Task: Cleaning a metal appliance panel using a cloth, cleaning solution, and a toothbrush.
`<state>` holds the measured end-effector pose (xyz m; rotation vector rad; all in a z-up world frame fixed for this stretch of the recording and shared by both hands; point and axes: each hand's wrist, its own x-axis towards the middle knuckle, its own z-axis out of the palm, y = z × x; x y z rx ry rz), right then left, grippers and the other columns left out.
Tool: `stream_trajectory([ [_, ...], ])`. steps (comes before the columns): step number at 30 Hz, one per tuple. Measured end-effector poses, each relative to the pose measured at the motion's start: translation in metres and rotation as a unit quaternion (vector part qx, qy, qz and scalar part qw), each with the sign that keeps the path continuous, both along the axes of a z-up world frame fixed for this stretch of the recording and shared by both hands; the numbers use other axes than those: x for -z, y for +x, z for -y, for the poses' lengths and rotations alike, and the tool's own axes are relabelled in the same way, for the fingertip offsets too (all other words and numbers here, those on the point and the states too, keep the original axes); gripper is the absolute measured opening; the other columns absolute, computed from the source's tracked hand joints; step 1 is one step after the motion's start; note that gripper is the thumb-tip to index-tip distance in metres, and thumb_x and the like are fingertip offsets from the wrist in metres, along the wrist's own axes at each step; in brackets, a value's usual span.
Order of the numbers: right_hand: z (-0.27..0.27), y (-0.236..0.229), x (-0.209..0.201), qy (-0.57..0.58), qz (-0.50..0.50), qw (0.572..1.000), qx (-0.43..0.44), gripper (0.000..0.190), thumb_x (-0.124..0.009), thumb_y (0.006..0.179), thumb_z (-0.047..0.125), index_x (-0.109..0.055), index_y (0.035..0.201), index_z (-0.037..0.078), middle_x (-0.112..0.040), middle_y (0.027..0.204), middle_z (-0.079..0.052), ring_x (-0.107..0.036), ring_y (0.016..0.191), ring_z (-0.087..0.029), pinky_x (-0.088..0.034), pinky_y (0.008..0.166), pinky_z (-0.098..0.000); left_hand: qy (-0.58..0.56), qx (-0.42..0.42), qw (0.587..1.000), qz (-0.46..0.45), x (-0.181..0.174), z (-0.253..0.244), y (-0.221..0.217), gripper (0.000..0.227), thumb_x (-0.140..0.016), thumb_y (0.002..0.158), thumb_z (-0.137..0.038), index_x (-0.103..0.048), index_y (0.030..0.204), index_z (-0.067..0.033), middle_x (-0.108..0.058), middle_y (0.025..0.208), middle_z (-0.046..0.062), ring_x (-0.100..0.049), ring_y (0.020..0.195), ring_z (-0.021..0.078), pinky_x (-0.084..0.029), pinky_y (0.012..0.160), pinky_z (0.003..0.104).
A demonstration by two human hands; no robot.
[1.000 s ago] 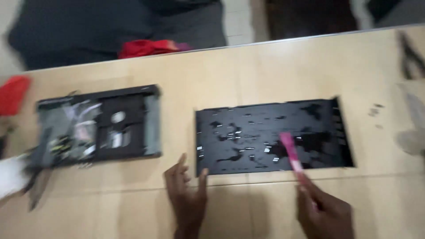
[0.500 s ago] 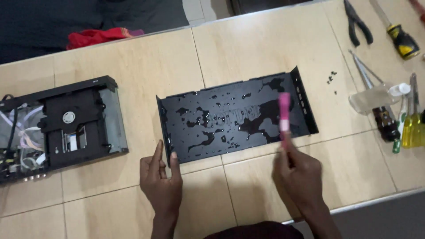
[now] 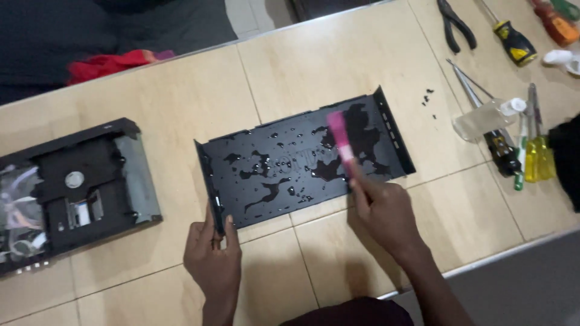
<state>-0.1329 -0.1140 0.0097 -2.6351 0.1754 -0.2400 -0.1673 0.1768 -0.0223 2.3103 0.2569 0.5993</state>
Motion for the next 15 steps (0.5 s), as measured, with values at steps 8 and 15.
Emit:
stream_trajectory([
  [8, -0.034, 0.012, -0.010, 0.052, -0.070, 0.991, -0.098, 0.050, -0.063, 0.096, 0.017, -0.059, 0.146, 0.024, -0.064, 0.053, -0.001, -0.047, 0.040, -0.012, -0.033, 0.040, -0.0320, 0.037, -0.007, 0.999, -0.018, 0.009, -0.002, -0.002, 0.045, -0.075, 0.094, -0.010, -0.069, 0.139, -0.0062, -0.047, 0.072, 0.000, -0.044, 0.059, 0.0127, -0.041, 0.056, 0.029],
  [15, -0.058, 0.009, -0.014, 0.015, -0.081, 0.992, -0.091, 0.056, -0.053, 0.102, 0.024, -0.040, 0.156, 0.032, -0.060, 0.052, 0.005, -0.048, 0.036, -0.007, -0.042, 0.031, -0.0245, 0.065, 0.003, 0.998, 0.009, 0.015, -0.007, -0.001, 0.044, -0.074, 0.094, -0.010, -0.069, 0.138, -0.0069, -0.046, 0.071, 0.000, -0.043, 0.058, 0.0124, -0.041, 0.052, 0.027],
])
